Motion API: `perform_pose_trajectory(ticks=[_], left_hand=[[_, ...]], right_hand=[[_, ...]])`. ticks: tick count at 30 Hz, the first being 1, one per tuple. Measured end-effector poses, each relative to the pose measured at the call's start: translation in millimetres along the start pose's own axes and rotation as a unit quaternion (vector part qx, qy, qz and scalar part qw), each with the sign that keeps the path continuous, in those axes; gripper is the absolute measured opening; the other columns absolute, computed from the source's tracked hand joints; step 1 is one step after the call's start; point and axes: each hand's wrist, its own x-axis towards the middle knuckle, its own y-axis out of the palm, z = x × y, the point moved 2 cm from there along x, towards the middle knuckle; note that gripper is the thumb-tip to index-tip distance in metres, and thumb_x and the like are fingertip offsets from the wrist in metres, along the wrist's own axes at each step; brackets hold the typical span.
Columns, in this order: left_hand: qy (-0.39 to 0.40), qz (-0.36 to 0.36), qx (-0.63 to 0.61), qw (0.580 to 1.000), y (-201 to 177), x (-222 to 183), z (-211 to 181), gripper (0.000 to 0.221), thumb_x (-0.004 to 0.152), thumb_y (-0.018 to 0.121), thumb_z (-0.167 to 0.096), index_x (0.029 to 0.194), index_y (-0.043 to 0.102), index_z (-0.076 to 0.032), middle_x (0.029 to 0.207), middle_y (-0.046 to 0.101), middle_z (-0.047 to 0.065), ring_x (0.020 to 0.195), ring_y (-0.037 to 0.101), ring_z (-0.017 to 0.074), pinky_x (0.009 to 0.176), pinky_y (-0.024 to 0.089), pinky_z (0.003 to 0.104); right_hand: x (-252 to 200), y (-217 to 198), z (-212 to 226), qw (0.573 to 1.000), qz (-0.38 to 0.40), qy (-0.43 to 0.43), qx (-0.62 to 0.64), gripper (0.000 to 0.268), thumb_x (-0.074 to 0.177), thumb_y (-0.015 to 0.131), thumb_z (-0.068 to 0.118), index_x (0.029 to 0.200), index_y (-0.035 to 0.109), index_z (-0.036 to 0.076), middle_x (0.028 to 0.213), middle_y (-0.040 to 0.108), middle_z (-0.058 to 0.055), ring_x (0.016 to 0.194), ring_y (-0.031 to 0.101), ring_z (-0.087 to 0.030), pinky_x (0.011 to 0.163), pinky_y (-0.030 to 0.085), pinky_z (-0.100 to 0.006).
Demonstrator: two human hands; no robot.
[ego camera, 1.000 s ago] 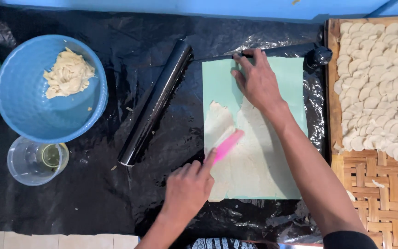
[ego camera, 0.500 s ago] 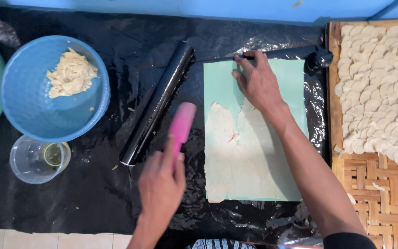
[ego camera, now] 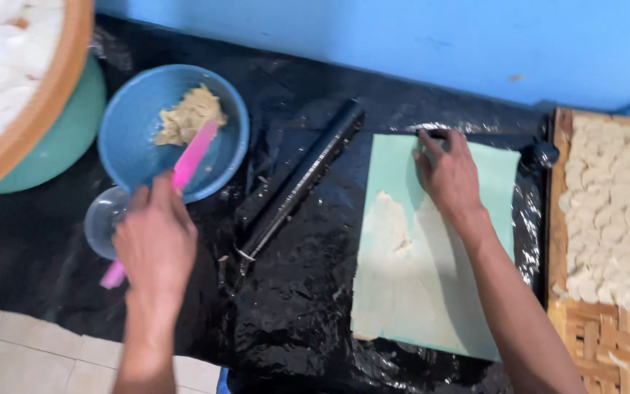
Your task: Flattening and spreading dough paste onto a sheet using a spatula and a rolling tool for cracker production.
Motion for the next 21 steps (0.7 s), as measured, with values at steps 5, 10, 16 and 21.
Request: perform_pose_trajectory(ticks=[5,10,16,21], left_hand=[[0.0,0.021,0.1,0.995,22.4,26.1,59.5,0.013,0.099,0.063,-0.014,0.107,0.071,-0.008,0.098,0.07,0.018,0.082,0.07,0.0415,0.066,0.055,0.054],[0.023,0.077,0.139,0.987,36.0,42.1,73.3,0.02,0.091,0.062,-0.011,0.109,0.072,-0.01,0.097,0.071,0.016,0.076,0.073,0.038,0.063,0.057,0.05],[0.042,0.138,0.122,0.982,37.6,60.6,70.6,0.019,0.098,0.057,-0.02,0.104,0.072,-0.01,0.092,0.071,0.016,0.074,0.073,0.0388,0.064,0.057,0.051],[0.076,0.21,0.114,0.968,61.0,71.1,73.9,0.02,0.094,0.055,-0.013,0.103,0.073,-0.008,0.089,0.076,0.017,0.079,0.075,0.0356,0.07,0.059,0.048]], right_hand=[[4.3,-5.1,57.5,0.995,-0.068,-0.032,-0.064,0.046,0.092,0.071,0.015,0.136,0.067,0.005,0.138,0.057,-0.024,0.124,0.057,-0.04,0.1,0.052,-0.046],[18.9,14.8,154.0,0.989,-0.018,-0.038,0.139,0.043,0.097,0.071,0.023,0.135,0.065,0.004,0.132,0.062,-0.025,0.107,0.067,-0.044,0.088,0.057,-0.047],[53.8,47.8,232.4,0.962,0.1,-0.011,0.253,0.064,0.098,0.068,0.028,0.147,0.045,-0.007,0.094,0.074,-0.02,0.083,0.073,-0.037,0.074,0.057,-0.045],[66.0,77.6,249.0,0.941,0.129,0.009,0.312,0.078,0.092,0.071,0.024,0.149,0.034,-0.015,0.078,0.073,-0.017,0.069,0.075,-0.031,0.065,0.058,-0.04]])
